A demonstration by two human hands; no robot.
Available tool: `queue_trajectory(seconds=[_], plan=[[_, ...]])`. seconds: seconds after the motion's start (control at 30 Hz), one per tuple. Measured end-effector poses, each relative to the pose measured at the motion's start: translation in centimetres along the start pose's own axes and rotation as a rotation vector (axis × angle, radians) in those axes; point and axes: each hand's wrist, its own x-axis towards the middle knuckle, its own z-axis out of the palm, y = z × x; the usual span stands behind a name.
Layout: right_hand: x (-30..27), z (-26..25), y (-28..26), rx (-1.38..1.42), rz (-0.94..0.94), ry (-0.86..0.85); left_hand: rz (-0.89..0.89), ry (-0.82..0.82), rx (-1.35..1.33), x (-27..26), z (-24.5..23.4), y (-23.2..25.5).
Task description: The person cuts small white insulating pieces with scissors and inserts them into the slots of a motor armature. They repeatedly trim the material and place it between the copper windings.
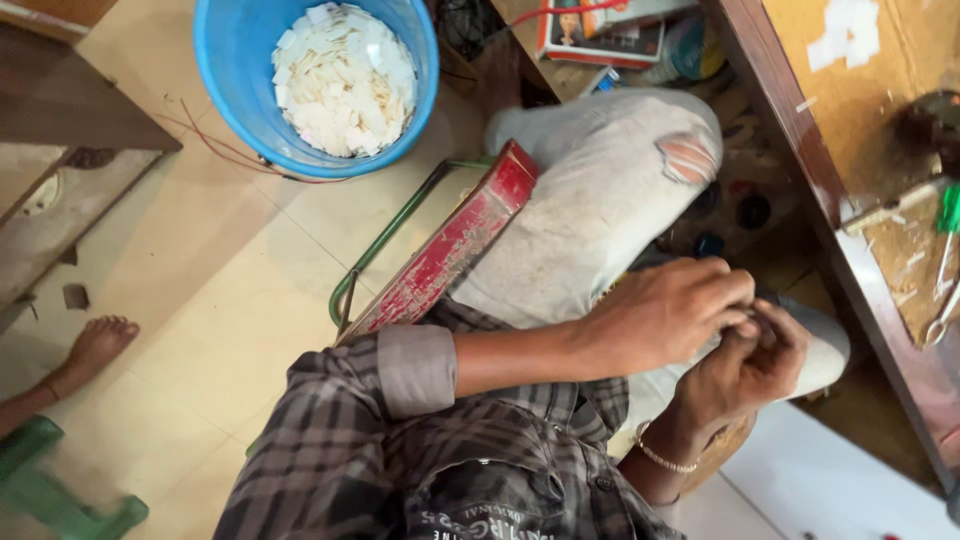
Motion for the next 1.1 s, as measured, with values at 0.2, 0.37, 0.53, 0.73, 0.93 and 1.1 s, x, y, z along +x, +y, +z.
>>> queue_trajectory(seconds=[0.2,0.37,0.53,0.73,0.93,1.1], plan=[[0.3,-0.3,-2.6,-0.09,0.053,0.08,0.064,-0.06,-0.1,0.5,-2.0,0.8],[1.1,-1.2,-4.1,-0.08,0.068,-0.064,-0.023,-0.178,-0.096,1.2,-3.2,1.8],[3.9,-2.3,-5.0,-0.144,-0.024,-0.209,-0.328,-0.282,-0.239,2.7,-2.9,3.0],[5.9,-1.6,-4.8,-0.155,-0.002,-0.243,-0.554,-0.321,-0.385,3.9,-2.5,1.5],[7.6,-0.7,-4.8,-0.104,0.045,-0.27,-0.59,-0.288,-0.519,4.4,-2.8,0.2],[7.9,0.3,-4.3,-0.093,-0.001,-0.262,-0.573,-0.243,-0.546,4.6,-3.5,-0.5]])
